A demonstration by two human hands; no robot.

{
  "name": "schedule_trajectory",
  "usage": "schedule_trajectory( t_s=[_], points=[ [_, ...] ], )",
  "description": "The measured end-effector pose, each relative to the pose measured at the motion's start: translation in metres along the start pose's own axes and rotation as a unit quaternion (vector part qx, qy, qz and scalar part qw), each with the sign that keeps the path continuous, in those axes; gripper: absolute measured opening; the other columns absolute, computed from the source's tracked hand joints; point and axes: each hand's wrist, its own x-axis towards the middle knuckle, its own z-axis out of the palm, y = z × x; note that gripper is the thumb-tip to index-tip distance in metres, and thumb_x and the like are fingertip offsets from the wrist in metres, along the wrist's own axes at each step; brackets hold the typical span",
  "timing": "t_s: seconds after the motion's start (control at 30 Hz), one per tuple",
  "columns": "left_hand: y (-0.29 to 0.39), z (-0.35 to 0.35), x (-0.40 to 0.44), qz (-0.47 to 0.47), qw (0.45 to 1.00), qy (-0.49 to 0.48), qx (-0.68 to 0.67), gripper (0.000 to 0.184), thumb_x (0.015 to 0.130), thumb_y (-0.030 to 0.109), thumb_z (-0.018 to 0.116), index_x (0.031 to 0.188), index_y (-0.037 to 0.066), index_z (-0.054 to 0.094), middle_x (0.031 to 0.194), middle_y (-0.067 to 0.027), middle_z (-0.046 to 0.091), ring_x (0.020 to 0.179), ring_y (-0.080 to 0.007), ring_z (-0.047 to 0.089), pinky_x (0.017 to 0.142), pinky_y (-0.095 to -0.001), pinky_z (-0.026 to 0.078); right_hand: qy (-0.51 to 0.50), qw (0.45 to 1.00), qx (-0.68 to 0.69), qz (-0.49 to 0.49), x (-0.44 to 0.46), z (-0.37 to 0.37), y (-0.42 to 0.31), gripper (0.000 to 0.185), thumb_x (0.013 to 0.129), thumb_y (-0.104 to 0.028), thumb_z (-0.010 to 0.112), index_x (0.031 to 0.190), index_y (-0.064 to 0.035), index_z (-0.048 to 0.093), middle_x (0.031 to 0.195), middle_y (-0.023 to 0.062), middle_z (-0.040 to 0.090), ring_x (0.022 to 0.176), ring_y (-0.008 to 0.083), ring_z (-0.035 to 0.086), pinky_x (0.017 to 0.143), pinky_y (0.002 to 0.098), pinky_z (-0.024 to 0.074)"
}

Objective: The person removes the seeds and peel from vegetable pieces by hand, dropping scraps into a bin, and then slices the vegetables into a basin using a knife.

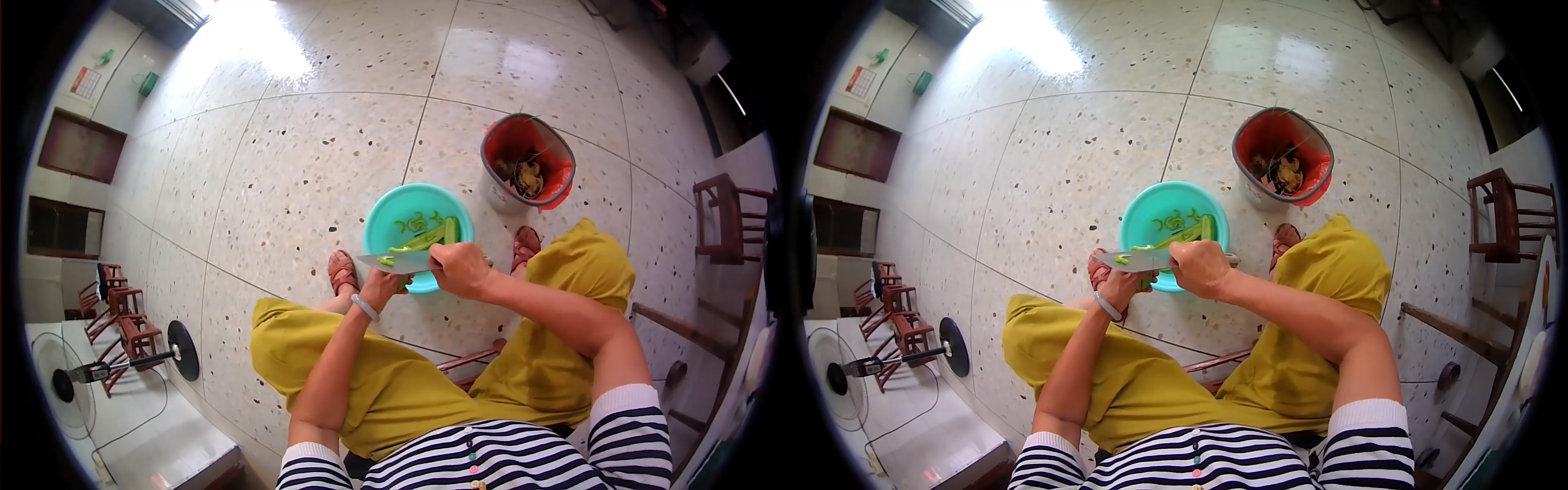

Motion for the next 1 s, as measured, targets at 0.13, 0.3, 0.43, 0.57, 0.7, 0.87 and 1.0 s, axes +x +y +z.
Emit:
schedule_trajectory(
  t_s=[0.13, 0.3, 0.43, 0.57, 0.7, 0.87, 1.0],
  points=[
    [-0.008, -0.01, 0.01, -0.028, 0.994, -0.044, -0.098, 0.032, 0.1, 0.033, 0.046, 0.113, 0.007, 0.058, 0.095, -0.0049, 0.064, 0.083, -0.0133, 0.06, 0.066, -0.0283, 0.05, 0.01, 1.0, 0.01, -0.007, 0.001, 0.0, -0.002, 0.01, 0.078, -0.006, 0.061, 0.073, -0.0038, 0.052, 0.065, 0.0178, 0.059, 0.063, 0.0372, 0.062, 0.054, 0.0449, 0.0479],
    [-0.003, -0.004, 0.006, -0.019, 1.0, -0.005, -0.011, 0.033, 0.1, 0.034, 0.043, 0.114, 0.007, 0.058, 0.096, -0.0048, 0.064, 0.082, -0.0133, 0.06, 0.066, -0.0283, 0.05, 0.008, 1.0, 0.013, -0.014, 0.002, -0.002, -0.004, 0.01, 0.077, -0.006, 0.061, 0.073, -0.0032, 0.052, 0.065, 0.0176, 0.06, 0.063, 0.0364, 0.062, 0.054, 0.0441, 0.0486],
    [-0.007, -0.005, 0.007, 0.007, 1.0, -0.022, -0.002, 0.031, 0.1, 0.033, 0.044, 0.112, 0.008, 0.058, 0.094, -0.0046, 0.063, 0.081, -0.0131, 0.06, 0.064, -0.0276, 0.051, 0.006, 1.0, 0.004, -0.009, 0.002, -0.001, -0.005, 0.012, 0.078, -0.007, 0.062, 0.072, -0.0032, 0.051, 0.065, 0.0177, 0.06, 0.063, 0.0364, 0.062, 0.054, 0.0444, 0.0484],
    [-0.012, -0.008, 0.012, 0.012, 1.0, -0.022, 0.0, 0.028, 0.099, 0.03, 0.048, 0.11, 0.006, 0.057, 0.092, -0.0046, 0.063, 0.08, -0.0132, 0.06, 0.061, -0.0266, 0.051, 0.003, 1.0, -0.004, -0.008, 0.001, 0.002, -0.002, 0.013, 0.08, -0.01, 0.062, 0.074, -0.0032, 0.052, 0.063, 0.0185, 0.059, 0.062, 0.0373, 0.062, 0.054, 0.0462, 0.0485],
    [-0.003, 0.007, 0.005, 0.058, 0.996, 0.054, 0.046, 0.019, 0.093, 0.022, 0.06, 0.099, 0.004, 0.058, 0.078, -0.0024, 0.063, 0.063, -0.0106, 0.059, 0.048, -0.0236, 0.047, -0.006, 1.0, -0.01, -0.002, -0.001, 0.006, 0.004, 0.013, 0.081, -0.011, 0.061, 0.076, -0.0034, 0.052, 0.063, 0.0193, 0.059, 0.062, 0.0381, 0.062, 0.054, 0.0474, 0.0486],
    [-0.007, 0.007, 0.007, 0.057, 0.994, 0.064, 0.07, 0.022, 0.093, 0.024, 0.061, 0.093, 0.002, 0.06, 0.073, -0.0014, 0.061, 0.062, -0.0094, 0.057, 0.048, -0.0236, 0.045, -0.016, 1.0, -0.01, 0.009, -0.003, 0.008, 0.008, 0.013, 0.081, -0.012, 0.062, 0.075, -0.0035, 0.053, 0.064, 0.0195, 0.06, 0.063, 0.0386, 0.063, 0.055, 0.0478, 0.049],
    [-0.004, 0.003, 0.008, 0.029, 0.99, 0.064, 0.124, 0.028, 0.092, 0.028, 0.062, 0.088, 0.001, 0.061, 0.072, -0.0012, 0.06, 0.061, -0.0091, 0.055, 0.051, -0.0242, 0.046, -0.03, 0.998, -0.033, 0.033, -0.005, 0.019, 0.027, 0.013, 0.08, -0.011, 0.06, 0.073, -0.0024, 0.055, 0.066, 0.0209, 0.061, 0.065, 0.0397, 0.063, 0.057, 0.0486, 0.0498]
  ],
)
